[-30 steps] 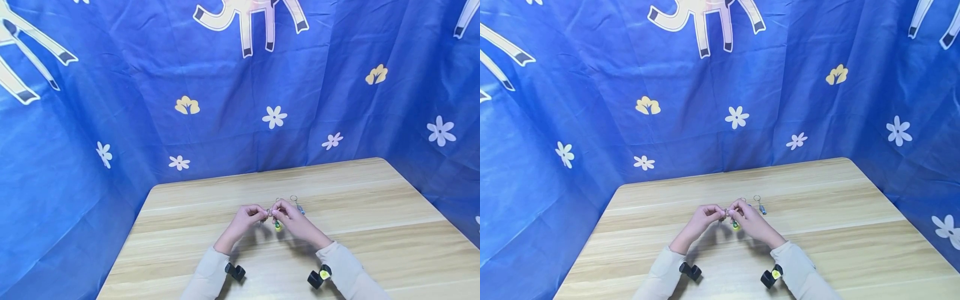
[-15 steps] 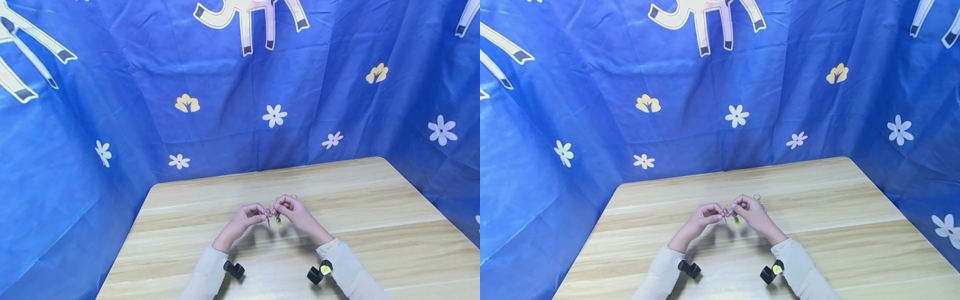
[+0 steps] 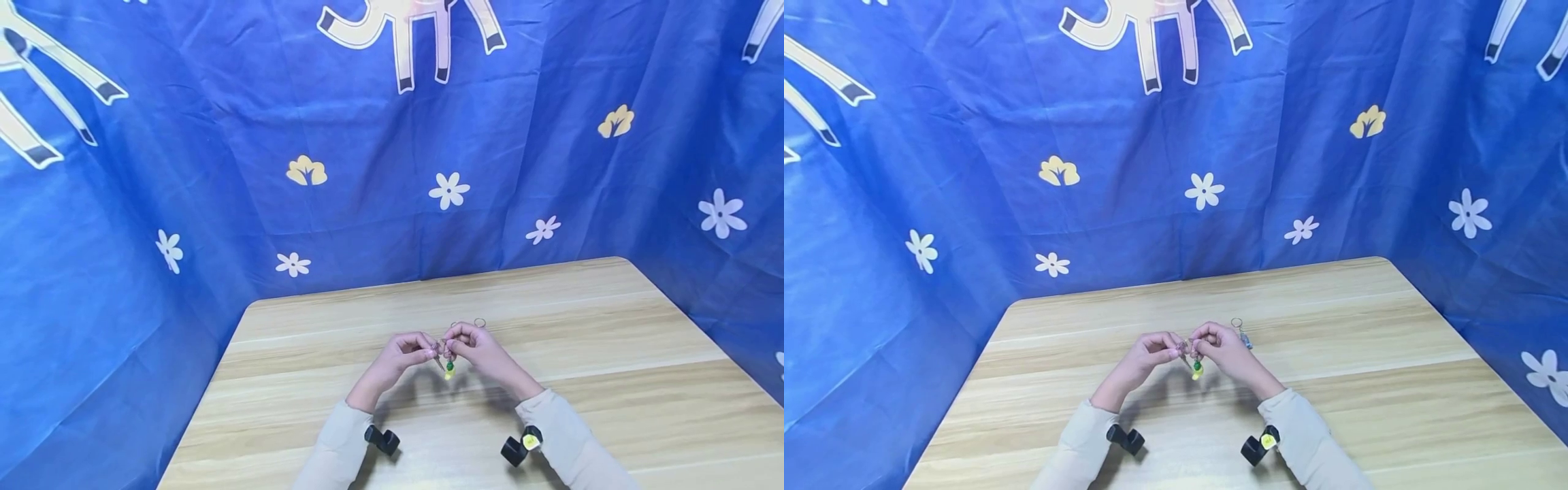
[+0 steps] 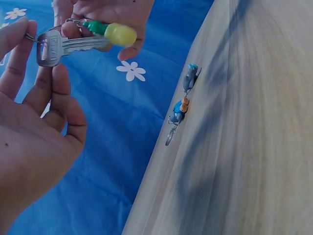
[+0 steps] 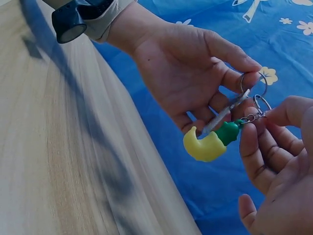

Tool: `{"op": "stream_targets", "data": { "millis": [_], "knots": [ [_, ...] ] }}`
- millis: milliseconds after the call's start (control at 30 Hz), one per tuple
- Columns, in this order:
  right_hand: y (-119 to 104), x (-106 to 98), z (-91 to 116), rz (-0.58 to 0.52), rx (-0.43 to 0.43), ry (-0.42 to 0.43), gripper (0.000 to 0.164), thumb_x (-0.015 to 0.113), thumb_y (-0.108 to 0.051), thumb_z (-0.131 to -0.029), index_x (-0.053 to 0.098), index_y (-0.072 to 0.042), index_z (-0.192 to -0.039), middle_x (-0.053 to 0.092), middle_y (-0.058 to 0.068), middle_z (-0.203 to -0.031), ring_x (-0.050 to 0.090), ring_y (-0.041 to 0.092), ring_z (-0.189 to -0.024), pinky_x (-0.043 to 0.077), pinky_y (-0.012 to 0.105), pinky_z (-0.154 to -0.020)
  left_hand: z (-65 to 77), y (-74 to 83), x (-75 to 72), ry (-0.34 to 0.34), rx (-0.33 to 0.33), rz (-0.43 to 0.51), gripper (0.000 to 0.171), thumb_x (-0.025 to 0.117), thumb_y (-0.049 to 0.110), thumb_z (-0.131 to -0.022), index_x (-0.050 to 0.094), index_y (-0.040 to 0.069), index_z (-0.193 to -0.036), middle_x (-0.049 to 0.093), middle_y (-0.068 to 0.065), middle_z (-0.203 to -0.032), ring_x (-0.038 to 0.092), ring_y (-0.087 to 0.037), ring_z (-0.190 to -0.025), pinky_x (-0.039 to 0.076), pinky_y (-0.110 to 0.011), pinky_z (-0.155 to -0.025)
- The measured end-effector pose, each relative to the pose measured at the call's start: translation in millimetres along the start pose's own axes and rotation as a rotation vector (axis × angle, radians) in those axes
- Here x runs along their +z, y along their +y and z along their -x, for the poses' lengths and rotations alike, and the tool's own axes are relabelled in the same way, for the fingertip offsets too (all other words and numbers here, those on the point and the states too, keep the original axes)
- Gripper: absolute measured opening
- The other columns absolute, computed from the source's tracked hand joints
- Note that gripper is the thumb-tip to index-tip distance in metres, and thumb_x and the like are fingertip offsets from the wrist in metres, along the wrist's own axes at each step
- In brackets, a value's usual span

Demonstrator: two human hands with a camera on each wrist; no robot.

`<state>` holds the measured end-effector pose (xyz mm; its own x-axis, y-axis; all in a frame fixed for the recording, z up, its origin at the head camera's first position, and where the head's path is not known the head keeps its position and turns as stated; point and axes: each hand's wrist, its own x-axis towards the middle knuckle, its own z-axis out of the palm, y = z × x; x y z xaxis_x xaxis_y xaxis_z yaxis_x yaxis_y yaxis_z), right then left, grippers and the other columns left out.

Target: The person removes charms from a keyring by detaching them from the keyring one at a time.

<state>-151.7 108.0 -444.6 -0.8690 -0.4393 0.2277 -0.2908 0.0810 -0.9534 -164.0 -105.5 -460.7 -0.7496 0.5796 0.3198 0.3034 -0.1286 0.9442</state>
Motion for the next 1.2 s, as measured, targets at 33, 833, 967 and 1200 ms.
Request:
{"op": "stream_targets", "data": {
  "millis": [33,833,967,1200],
  "knots": [
    [0.4,-0.3,0.0,0.004,0.003,0.0,0.021,0.053,-0.009,-0.096,0.056,0.009,-0.106,0.061,-0.003,-0.083,0.059,0.005,-0.078,0.051,0.022,-0.077,-0.2,0.9,0.8,-0.002,-0.006,-0.007,0.01,0.063,0.012,-0.09,0.065,0.005,-0.083,0.066,0.013,-0.097,0.061,-0.007,-0.097,0.048,-0.024,-0.092],
    [-4.0,-4.3,1.4,0.054,0.021,0.014,0.02,0.053,-0.011,-0.096,0.057,0.007,-0.102,0.057,-0.004,-0.076,0.056,0.006,-0.073,0.049,0.025,-0.073,-1.7,4.9,3.6,-0.055,0.002,-0.115,0.023,0.061,0.004,-0.087,0.057,-0.017,-0.094,0.065,0.015,-0.098,0.06,-0.005,-0.094,0.049,-0.025,-0.086],
    [-2.2,-3.9,1.4,0.057,0.023,0.013,0.021,0.054,-0.011,-0.096,0.056,0.009,-0.102,0.056,-0.003,-0.076,0.055,0.007,-0.073,0.048,0.026,-0.073,-0.5,6.6,3.5,-0.055,-0.023,-0.083,0.028,0.06,0.008,-0.09,0.056,-0.019,-0.098,0.067,0.014,-0.096,0.062,-0.005,-0.094,0.052,-0.024,-0.084],
    [-3.1,-2.9,1.5,0.065,0.043,0.01,0.025,0.055,-0.014,-0.096,0.056,0.009,-0.103,0.058,-0.005,-0.076,0.057,0.007,-0.073,0.049,0.028,-0.075,1.0,8.2,3.4,-0.023,-0.067,-0.122,0.029,0.062,0.013,-0.092,0.061,-0.014,-0.1,0.069,0.012,-0.094,0.065,-0.009,-0.093,0.054,-0.032,-0.086]
  ]
}}
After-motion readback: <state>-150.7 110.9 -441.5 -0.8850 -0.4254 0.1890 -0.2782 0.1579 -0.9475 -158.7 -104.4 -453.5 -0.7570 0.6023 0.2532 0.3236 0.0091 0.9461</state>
